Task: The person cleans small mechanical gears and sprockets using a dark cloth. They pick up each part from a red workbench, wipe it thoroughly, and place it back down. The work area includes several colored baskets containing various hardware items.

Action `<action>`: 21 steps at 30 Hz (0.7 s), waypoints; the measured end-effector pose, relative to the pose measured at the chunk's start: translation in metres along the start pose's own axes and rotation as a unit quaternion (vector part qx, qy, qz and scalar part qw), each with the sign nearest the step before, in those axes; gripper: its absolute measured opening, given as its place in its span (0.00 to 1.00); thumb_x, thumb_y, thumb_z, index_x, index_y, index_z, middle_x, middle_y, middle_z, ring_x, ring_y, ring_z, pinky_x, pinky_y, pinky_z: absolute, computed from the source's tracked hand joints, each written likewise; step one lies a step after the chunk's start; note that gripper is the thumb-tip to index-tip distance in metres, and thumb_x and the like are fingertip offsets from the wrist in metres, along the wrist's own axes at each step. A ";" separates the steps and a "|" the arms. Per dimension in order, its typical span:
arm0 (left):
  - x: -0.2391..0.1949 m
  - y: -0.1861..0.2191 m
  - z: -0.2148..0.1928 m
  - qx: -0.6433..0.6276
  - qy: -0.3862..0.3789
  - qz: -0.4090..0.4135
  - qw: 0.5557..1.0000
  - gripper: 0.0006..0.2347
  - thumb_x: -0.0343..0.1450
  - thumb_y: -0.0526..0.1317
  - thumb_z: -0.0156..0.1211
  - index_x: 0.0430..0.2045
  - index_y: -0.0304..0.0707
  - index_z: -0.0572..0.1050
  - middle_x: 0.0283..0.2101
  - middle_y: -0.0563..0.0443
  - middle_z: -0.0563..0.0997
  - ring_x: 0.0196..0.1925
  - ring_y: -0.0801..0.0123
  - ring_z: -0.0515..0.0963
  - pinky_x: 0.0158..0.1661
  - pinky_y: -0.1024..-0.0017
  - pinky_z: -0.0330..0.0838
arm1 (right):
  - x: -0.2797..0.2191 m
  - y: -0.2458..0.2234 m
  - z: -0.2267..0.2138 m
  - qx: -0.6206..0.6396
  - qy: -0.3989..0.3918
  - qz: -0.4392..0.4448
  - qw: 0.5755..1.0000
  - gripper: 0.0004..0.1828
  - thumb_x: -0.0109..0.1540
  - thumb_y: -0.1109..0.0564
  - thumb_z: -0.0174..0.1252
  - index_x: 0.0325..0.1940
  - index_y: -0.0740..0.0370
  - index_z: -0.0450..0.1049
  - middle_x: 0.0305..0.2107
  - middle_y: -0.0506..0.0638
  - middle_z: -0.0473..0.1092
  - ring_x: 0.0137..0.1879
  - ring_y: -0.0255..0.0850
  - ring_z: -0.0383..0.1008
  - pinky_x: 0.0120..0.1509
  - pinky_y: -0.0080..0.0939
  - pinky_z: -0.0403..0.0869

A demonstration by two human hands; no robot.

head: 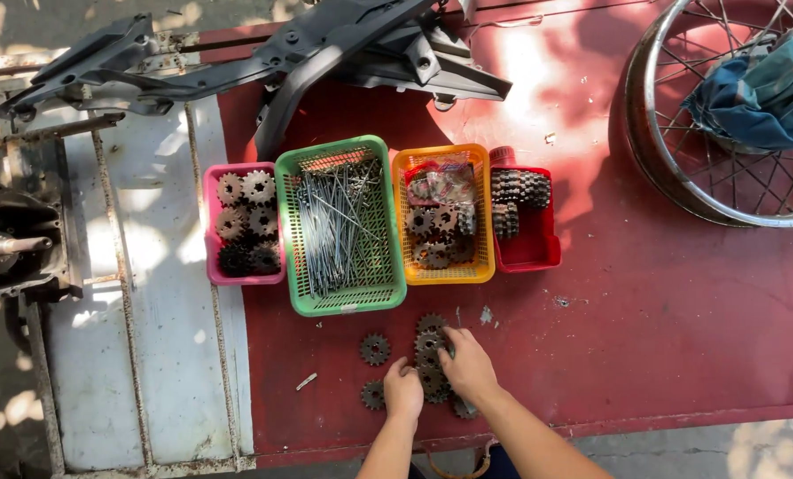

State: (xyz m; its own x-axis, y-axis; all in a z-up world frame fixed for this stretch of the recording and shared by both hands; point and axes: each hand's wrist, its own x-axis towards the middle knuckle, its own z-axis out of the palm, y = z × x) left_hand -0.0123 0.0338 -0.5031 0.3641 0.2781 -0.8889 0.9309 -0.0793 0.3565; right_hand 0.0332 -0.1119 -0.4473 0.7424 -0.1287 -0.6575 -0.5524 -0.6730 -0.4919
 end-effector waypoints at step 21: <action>-0.050 0.022 -0.037 -0.133 -0.201 0.035 0.970 0.11 0.70 0.26 0.61 0.45 0.27 0.82 0.42 0.43 0.84 0.41 0.66 0.78 0.45 0.74 0.73 | -0.073 -0.018 -0.017 0.229 0.127 0.089 0.961 0.21 0.64 0.51 0.55 0.61 0.56 0.74 0.58 0.49 0.72 0.64 0.41 0.71 0.69 0.41 0.69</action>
State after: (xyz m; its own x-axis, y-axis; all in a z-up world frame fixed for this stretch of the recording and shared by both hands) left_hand -0.0108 0.0539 -0.4404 0.4569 -0.1184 -0.8816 0.8829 0.1806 0.4333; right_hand -0.0046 -0.1027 -0.3805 0.6571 -0.4253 -0.6224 -0.7449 -0.2402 -0.6224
